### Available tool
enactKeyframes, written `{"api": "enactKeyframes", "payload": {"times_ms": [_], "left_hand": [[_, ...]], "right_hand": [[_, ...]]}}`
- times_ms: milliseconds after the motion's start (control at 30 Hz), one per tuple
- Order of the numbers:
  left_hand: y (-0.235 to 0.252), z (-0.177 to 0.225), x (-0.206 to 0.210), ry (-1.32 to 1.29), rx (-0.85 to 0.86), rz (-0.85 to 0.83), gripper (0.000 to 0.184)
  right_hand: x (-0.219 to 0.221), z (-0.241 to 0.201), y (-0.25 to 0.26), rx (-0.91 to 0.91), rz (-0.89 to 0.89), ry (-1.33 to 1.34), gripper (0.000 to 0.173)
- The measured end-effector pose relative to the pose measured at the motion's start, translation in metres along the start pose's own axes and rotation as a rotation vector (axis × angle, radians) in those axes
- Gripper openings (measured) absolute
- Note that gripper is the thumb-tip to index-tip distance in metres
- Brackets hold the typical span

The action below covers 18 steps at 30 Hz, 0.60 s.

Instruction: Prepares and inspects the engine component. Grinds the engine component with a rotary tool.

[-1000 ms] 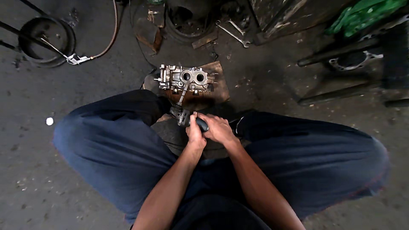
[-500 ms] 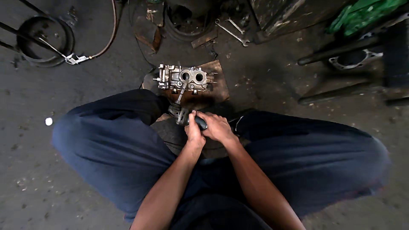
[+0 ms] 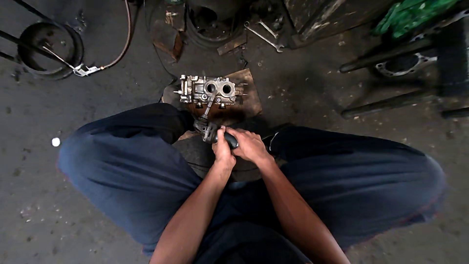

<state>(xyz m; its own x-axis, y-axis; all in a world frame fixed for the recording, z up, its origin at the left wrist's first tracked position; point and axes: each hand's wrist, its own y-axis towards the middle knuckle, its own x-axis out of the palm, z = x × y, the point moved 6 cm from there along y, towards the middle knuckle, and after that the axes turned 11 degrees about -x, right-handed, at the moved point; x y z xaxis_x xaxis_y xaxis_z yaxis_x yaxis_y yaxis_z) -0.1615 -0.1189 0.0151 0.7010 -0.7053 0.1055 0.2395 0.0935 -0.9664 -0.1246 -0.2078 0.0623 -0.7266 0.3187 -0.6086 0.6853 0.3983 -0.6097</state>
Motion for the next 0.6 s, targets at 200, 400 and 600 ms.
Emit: {"api": "enactKeyframes", "payload": {"times_ms": [200,400,600], "left_hand": [[-0.0041,0.0053,-0.0014,0.001,0.028,0.021,0.045],[-0.0028,0.0053,0.0017,0.021,0.032,-0.006,0.045],[-0.0074,0.0058,0.0014,0.031,0.061,0.026,0.044]], "right_hand": [[0.0003,-0.0021,0.0024,-0.019,-0.001,0.022,0.077],[-0.0007,-0.0006,-0.0005,0.023,0.019,0.023,0.077],[-0.0012,-0.0003,-0.0013,0.009,0.008,0.049,0.079]]}}
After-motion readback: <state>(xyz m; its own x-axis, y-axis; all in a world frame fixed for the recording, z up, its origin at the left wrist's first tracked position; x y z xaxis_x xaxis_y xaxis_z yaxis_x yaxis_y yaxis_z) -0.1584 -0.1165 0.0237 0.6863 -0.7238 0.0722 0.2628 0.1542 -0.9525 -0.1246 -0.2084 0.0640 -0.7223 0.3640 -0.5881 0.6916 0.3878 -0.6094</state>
